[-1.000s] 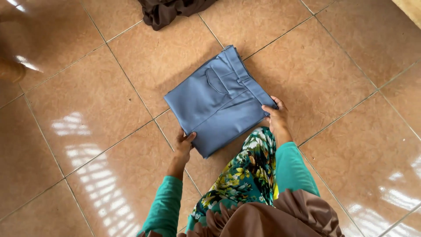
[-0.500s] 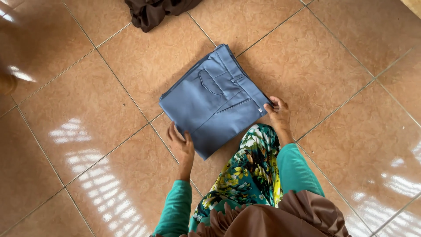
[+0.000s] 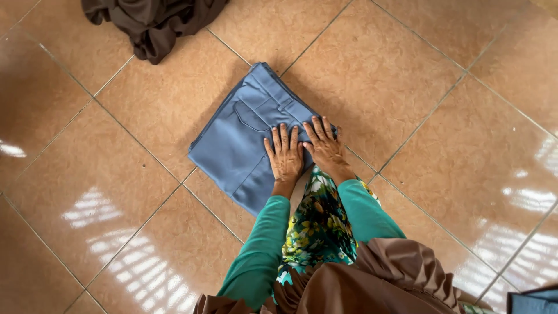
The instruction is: Folding grey trousers into neat rectangular shapes and stacking them on the floor.
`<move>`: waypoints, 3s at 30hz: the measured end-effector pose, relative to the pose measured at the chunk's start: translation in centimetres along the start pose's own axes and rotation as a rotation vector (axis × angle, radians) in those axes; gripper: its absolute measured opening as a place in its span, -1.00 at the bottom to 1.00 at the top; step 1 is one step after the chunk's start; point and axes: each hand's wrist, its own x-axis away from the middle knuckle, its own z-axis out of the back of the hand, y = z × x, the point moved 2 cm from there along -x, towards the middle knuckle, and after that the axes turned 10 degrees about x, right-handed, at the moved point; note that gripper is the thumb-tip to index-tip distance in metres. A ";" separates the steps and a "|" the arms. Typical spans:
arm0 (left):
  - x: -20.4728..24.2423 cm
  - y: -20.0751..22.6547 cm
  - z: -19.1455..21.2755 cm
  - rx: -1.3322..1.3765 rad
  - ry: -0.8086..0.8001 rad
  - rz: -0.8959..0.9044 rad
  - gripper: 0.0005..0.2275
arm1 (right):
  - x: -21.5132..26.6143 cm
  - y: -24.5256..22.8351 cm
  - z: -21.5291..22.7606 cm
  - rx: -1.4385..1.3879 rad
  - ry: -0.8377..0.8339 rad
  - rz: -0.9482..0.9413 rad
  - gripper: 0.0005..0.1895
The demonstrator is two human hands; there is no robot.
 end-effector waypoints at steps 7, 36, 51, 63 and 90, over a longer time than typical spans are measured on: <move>-0.3 0.2 -0.5 0.009 -0.015 0.018 -0.54 | -0.2 0.2 -1.1 -0.004 0.012 -0.016 -0.34; 8.8 31.7 -10.6 0.148 -0.861 -0.375 -0.50 | 32.3 21.4 -2.7 -0.218 -0.071 -1.014 -0.40; 45.3 58.7 3.3 0.880 -0.982 -1.440 -0.74 | 79.6 15.9 -2.4 0.467 0.226 -1.865 -0.77; 61.2 54.4 7.2 0.775 -1.819 -1.413 -0.68 | 100.9 2.5 5.3 0.642 -0.396 -2.308 -0.33; 46.0 58.9 -3.1 1.184 -2.086 0.298 -0.36 | 86.3 18.2 6.9 -0.649 0.683 -1.781 -0.24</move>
